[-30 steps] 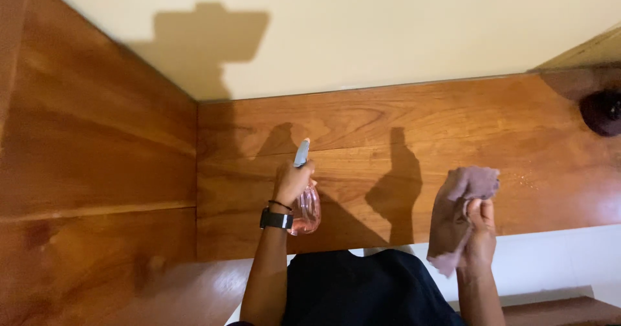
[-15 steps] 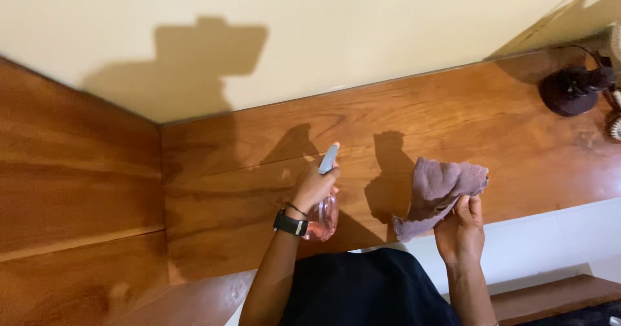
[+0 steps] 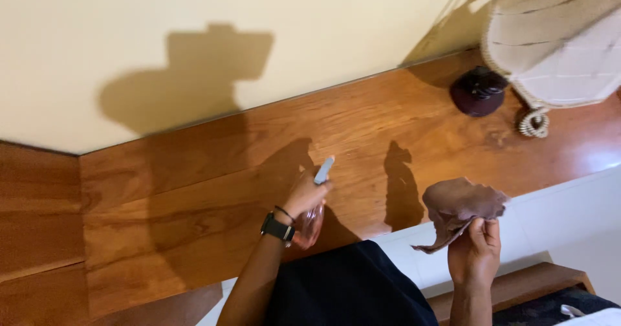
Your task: Wiping a wooden desk surface using a cloth and a spray cleaner.
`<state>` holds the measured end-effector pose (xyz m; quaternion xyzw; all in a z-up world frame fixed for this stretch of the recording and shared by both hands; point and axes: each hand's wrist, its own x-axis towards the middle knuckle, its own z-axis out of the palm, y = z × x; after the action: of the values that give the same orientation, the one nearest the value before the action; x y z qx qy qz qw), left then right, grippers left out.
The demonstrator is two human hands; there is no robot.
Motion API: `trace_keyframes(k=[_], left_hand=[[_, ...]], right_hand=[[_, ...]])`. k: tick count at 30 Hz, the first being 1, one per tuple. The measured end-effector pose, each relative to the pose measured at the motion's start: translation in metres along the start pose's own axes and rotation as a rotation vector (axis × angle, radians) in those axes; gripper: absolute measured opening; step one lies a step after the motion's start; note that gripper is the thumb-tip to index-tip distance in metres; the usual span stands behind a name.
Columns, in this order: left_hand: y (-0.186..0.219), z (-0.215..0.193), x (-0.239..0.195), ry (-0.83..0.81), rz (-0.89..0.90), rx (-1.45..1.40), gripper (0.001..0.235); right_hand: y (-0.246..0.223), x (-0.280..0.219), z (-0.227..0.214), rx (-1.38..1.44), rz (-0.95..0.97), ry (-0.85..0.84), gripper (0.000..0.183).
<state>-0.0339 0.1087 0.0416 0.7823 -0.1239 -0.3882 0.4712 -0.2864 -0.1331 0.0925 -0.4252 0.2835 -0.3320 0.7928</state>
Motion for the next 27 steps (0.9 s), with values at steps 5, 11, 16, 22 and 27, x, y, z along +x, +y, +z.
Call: trace_keyframes(k=[5,11,16,22,27], left_hand=[[0.0,0.054,0.0,0.082,0.339,0.082,0.009],[0.04,0.087,-0.036,0.006,0.198,-0.254,0.003],[0.035,0.112,-0.047,0.051,0.375,-0.072,0.014],[0.035,0.116,-0.08,0.235,0.611,-0.014,0.032],[0.017,0.114,-0.103,0.269,0.683,-0.179,0.047]], right_hand=[[-0.016,0.047,-0.036,-0.168,-0.026,-0.047,0.009],[-0.037,0.075,-0.044,-0.262,0.024,-0.008,0.017],[-0.043,0.06,-0.039,-0.212,0.035,-0.013,0.01],[-0.048,0.018,-0.071,-0.053,-0.018,0.065,0.003],[-0.067,-0.023,-0.072,-0.144,-0.127,0.106,0.006]])
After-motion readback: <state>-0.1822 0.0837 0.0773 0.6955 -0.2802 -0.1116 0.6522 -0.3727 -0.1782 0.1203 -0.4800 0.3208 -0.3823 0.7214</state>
